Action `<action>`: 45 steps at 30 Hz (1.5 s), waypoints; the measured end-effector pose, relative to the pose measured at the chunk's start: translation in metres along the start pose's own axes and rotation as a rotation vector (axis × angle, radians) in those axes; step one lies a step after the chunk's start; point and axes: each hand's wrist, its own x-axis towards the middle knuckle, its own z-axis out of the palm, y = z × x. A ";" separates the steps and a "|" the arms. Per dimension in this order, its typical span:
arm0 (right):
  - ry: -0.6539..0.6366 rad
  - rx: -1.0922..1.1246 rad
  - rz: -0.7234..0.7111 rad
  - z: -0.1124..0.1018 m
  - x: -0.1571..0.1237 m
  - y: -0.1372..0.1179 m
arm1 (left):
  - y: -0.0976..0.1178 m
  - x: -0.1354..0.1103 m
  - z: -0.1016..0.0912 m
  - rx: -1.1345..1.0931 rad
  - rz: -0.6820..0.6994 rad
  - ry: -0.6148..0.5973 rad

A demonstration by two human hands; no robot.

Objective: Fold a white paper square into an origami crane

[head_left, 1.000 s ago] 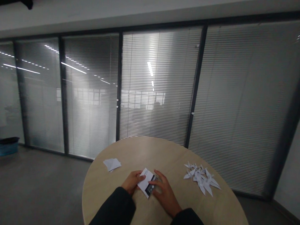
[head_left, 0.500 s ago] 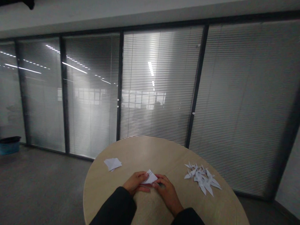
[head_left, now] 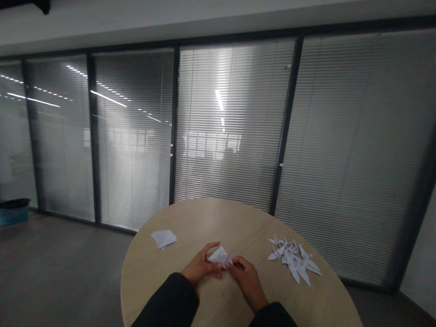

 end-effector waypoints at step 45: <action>0.038 0.135 0.033 0.006 -0.002 -0.002 | -0.001 0.005 0.000 0.230 0.089 0.226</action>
